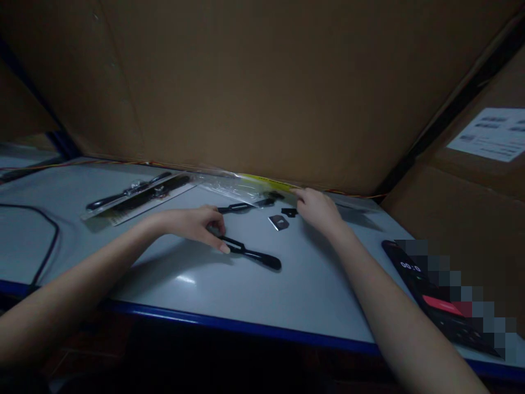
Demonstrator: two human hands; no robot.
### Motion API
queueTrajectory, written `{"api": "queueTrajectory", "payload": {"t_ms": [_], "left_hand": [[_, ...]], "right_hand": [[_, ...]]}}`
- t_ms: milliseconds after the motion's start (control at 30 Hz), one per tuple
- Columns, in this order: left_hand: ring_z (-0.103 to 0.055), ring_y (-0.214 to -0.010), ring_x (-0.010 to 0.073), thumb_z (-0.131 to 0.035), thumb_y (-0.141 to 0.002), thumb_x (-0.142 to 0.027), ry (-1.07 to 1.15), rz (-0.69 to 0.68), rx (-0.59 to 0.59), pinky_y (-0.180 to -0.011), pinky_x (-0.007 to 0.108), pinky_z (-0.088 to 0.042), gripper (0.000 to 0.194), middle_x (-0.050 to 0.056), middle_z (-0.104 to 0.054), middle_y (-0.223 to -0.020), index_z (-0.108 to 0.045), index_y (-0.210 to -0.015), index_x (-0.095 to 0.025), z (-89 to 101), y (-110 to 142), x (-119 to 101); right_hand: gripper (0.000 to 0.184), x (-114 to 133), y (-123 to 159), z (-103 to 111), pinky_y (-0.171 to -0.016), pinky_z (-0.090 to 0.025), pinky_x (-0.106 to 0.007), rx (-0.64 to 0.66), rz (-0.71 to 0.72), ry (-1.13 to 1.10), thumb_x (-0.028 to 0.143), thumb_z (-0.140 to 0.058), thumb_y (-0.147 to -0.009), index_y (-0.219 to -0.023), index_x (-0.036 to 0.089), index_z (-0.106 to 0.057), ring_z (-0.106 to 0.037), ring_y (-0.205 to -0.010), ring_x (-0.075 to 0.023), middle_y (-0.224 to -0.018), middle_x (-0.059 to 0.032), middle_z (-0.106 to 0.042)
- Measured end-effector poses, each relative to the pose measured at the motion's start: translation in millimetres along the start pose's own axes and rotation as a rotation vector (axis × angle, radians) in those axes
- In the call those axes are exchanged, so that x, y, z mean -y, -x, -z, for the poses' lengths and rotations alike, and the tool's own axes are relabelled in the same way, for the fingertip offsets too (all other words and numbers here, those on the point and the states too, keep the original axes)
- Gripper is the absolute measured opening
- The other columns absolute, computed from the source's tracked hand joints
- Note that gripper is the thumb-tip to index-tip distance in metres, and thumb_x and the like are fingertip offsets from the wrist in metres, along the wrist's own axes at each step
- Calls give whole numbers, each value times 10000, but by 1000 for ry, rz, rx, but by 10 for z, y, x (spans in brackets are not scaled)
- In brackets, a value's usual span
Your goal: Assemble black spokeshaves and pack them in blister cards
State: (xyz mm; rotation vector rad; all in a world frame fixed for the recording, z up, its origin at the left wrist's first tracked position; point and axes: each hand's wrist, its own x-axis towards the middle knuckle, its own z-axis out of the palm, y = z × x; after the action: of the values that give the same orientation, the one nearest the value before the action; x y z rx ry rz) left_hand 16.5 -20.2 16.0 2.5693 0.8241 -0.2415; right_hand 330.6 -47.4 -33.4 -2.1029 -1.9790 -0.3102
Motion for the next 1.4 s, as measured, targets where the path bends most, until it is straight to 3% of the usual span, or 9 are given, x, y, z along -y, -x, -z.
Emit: {"api": "queueTrajectory", "payload": {"t_ms": [100,200,433,667,800,933,1133,1400], "left_hand": [[-492,-938,228,-600,-624,-648,-37,-39,-20,-763,278,-396,620,115,-576,-1018,-667,-979,-145,-47,-42,-56],[-489,-884,214,-625,-627,-614,-80,-73,0,-718,264,-380,550,97,-576,-942,-663,-897,-136,-84,-85,-71],[-459,-666,122,-590,-741,-473,19,-223,55,-570,216,-293,309,-15,-508,-724,-547,-759,-167,-88,-81,-41],[-433,-615,110,-530,-776,-460,197,-143,-2,-542,223,-272,303,-27,-463,-676,-427,-693,-188,-87,-75,4],[-452,-506,104,-523,-775,-458,435,-47,58,-505,223,-298,280,-48,-455,-567,-428,-725,-200,-81,-66,6],[-477,-480,103,-560,-747,-469,493,-33,57,-499,229,-323,294,-44,-483,-564,-453,-727,-197,-84,-78,34],[-492,-487,106,-572,-733,-485,501,-46,47,-500,234,-341,317,-35,-503,-568,-455,-703,-192,-106,-124,96],[-484,-470,85,-565,-752,-483,514,-37,57,-493,228,-349,320,-45,-503,-568,-477,-743,-175,-95,-123,89]], "right_hand": [[462,-29,-47,-33,-822,-456,-370,-66,-54,-31,188,-387,-826,-1247,228,-574,-593,-993,-269,-1134,-93,-630],[424,-52,-132,-149,-889,-442,-369,-88,11,-84,187,-398,-830,-1200,170,-604,-571,-1042,-259,-1131,-116,-625],[377,46,-405,-350,-933,-434,-327,8,164,-98,266,-450,-852,-1178,171,-615,-559,-1094,-221,-1194,-86,-605],[358,126,-517,-282,-906,-439,-297,133,339,7,234,-446,-851,-1159,203,-626,-579,-1080,-204,-1180,-57,-628],[337,152,-454,-247,-833,-452,-303,152,379,106,251,-400,-883,-1104,175,-643,-619,-988,-219,-1103,-89,-661],[310,165,-398,-243,-762,-441,-281,153,404,197,239,-376,-898,-1009,163,-655,-635,-908,-208,-1018,-107,-682],[280,212,-384,-232,-656,-405,-284,89,368,290,224,-384,-864,-853,140,-651,-637,-807,-226,-903,-129,-685],[294,187,-244,-77,-583,-378,-287,-58,150,235,309,-396,-851,-845,176,-658,-636,-741,-229,-817,-100,-688]]}}
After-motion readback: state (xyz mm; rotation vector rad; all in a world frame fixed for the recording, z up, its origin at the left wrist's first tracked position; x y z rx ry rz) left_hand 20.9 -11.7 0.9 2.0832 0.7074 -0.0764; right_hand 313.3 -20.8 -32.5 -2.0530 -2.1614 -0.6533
